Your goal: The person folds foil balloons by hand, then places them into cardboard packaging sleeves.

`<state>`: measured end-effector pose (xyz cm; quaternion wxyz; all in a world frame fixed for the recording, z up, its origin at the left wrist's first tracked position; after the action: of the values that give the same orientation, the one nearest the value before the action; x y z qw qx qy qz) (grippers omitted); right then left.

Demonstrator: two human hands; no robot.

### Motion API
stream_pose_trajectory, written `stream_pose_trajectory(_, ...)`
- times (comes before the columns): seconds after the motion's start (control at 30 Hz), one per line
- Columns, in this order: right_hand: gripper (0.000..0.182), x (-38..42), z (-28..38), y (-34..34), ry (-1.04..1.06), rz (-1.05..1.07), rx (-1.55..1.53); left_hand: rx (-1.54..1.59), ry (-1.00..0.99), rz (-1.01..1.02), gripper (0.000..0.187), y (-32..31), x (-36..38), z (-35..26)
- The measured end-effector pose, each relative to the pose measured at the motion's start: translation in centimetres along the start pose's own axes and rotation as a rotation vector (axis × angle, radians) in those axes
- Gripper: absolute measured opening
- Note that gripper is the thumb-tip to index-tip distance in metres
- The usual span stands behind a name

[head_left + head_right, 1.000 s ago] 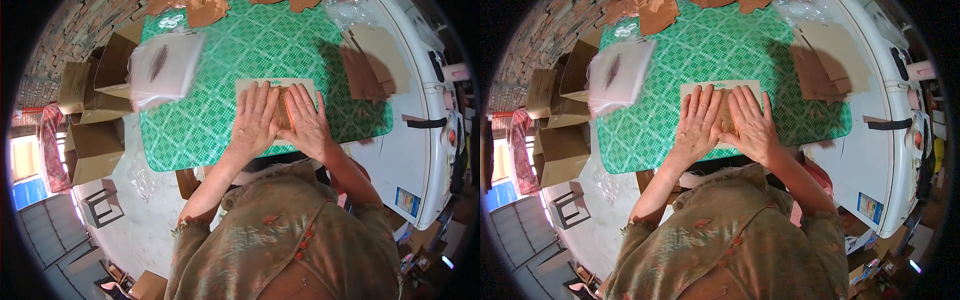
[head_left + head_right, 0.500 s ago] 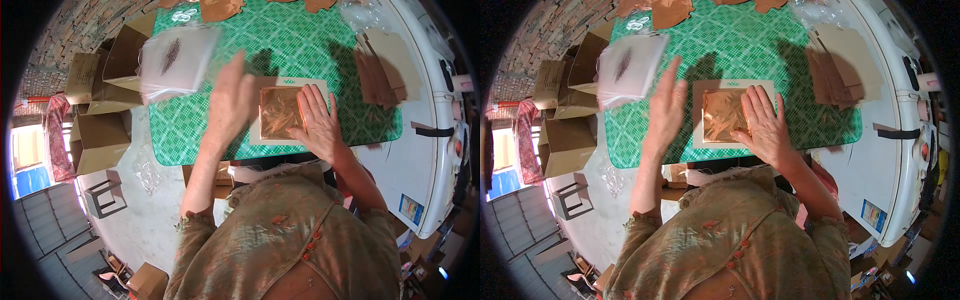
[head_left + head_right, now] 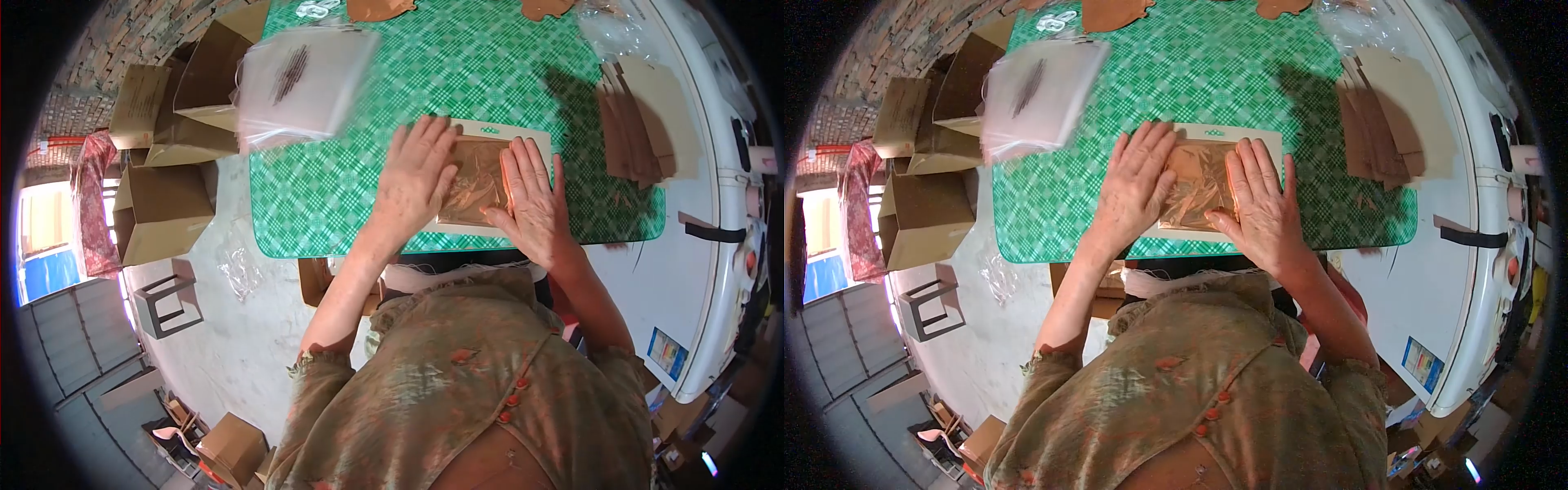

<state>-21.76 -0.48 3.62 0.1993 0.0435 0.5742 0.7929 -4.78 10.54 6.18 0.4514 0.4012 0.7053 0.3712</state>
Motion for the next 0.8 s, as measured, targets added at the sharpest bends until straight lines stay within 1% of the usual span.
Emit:
stream_pose_trajectory(0.03,0.095,0.0,0.0,0.0,0.001,0.001,-0.002,-0.057,-0.048,0.022,0.058,-0.5,0.5,-0.3)
stream_pose_trajectory(0.13,0.094,0.0,0.2,0.3,0.007,0.010,0.007,-0.128,-0.052,0.068,0.060,-1.8,1.3,-1.3)
stream_pose_trajectory(0.3,0.089,-1.2,1.8,2.5,0.007,0.030,0.077,-0.150,-0.033,0.061,0.061,-2.0,1.5,-1.7)
stream_pose_trajectory(0.4,0.086,-2.6,3.5,1.4,0.076,-0.021,0.044,-0.155,-0.022,0.057,0.063,-2.1,1.8,-2.0)
stream_pose_trajectory(0.47,0.082,-3.0,3.5,-0.2,0.070,-0.010,0.034,-0.183,-0.029,0.050,0.066,-1.7,1.9,-2.5)
stream_pose_trajectory(0.53,0.081,-3.2,3.5,-1.2,0.070,-0.006,-0.005,-0.140,-0.016,0.020,0.066,-1.8,2.4,-2.4)
stream_pose_trajectory(0.57,0.079,-3.2,3.5,-1.3,0.061,0.008,0.025,-0.118,-0.008,0.006,0.066,-1.8,2.6,-2.3)
stream_pose_trajectory(0.67,0.076,-2.9,3.2,-1.5,0.064,-0.013,0.069,-0.033,0.066,-0.063,0.062,-0.5,2.8,-1.3)
stream_pose_trajectory(0.77,0.074,-2.8,3.0,-1.2,0.040,0.013,0.111,-0.129,0.114,-0.052,0.055,1.1,3.2,0.8)
stream_pose_trajectory(0.8,0.073,-2.8,3.0,-1.2,0.038,0.024,0.124,-0.116,0.085,-0.031,0.051,1.2,3.4,1.1)
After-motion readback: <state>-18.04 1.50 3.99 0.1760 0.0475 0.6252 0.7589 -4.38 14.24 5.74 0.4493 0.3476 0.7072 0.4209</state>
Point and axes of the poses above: each hand's wrist, its own x-axis away from the middle knuckle, its own y-axis out of the back of the hand, z = x × y, the point moved 6 cm from there along -x, towards the middle knuckle, and after that the axes turned 8 degrees about -x, right-handed, at the moved point
